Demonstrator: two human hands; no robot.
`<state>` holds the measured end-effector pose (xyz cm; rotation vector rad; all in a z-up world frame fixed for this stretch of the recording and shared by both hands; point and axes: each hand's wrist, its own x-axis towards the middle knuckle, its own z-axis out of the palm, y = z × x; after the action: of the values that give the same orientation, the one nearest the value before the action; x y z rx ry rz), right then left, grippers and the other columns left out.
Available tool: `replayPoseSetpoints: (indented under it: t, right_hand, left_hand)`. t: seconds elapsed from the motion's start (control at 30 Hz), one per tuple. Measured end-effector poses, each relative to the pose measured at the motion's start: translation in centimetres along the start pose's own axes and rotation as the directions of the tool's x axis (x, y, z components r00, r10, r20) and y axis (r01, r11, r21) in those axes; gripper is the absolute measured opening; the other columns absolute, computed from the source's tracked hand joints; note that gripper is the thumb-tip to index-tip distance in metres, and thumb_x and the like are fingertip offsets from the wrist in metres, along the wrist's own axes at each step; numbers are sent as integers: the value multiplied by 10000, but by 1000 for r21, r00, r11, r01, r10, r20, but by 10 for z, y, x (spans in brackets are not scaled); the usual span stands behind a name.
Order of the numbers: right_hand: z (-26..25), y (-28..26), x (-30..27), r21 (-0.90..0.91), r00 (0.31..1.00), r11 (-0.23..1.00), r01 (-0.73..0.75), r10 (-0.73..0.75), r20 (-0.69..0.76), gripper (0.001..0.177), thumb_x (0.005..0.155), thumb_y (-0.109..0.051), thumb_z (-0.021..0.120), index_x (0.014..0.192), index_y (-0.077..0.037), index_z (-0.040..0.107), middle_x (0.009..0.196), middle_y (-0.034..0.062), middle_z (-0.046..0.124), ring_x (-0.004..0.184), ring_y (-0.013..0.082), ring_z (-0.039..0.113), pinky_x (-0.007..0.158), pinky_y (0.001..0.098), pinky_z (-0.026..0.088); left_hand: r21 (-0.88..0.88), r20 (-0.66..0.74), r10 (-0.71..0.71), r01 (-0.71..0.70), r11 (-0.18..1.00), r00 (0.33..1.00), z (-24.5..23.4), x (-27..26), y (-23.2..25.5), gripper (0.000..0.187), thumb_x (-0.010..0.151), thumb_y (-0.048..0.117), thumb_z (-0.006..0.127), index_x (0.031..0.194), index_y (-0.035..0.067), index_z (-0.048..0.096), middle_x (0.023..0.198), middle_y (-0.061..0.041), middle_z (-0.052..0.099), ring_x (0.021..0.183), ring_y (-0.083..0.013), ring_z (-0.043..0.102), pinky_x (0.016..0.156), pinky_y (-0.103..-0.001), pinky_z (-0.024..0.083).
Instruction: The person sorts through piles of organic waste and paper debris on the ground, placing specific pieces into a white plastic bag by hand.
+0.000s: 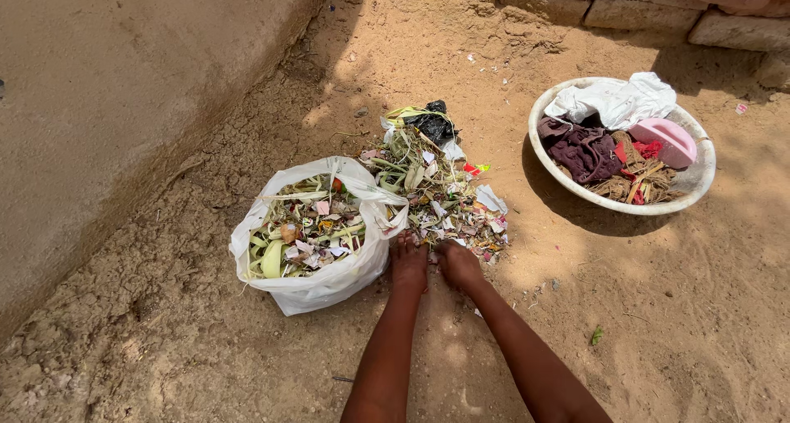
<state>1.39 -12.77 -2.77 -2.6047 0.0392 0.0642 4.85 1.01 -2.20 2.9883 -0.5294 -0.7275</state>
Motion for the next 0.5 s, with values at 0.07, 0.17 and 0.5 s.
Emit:
replayPoseSetpoints:
  t: [0.07,0.17,0.5]
  right_hand:
    - [-13,-1,1,106,988,983,-152,148,44,250,985,-196,610,1196,-135,729,1250,80,716,1010,265,719,903,396,581]
    - [-23,6,8,236,950,921,-311,308,48,208,980,-220,644,1138,-98,703,1141,72,754,905,239,749,842,394,612]
    - [-24,88,27,541,908,819,-191,356,-219,230,965,-144,629,1152,-40,712,1157,163,681,952,281,698,900,414,567]
  left_hand:
    - [-36,-9,-8,8,999,1000,9,7,-1,1063,711,125,897,1584,190,294,1721,-208,71,1589,-397,41,1273,-558,89]
    - [-55,-136,-2,-5,998,991,20,17,-2,1027,768,101,836,1610,163,251,1691,-216,133,1561,-414,90,1247,-647,92]
    - [-71,-20,-58,57,996,998,26,26,-1,969,828,105,781,1613,102,213,1716,-167,107,1580,-381,100,1239,-603,170]
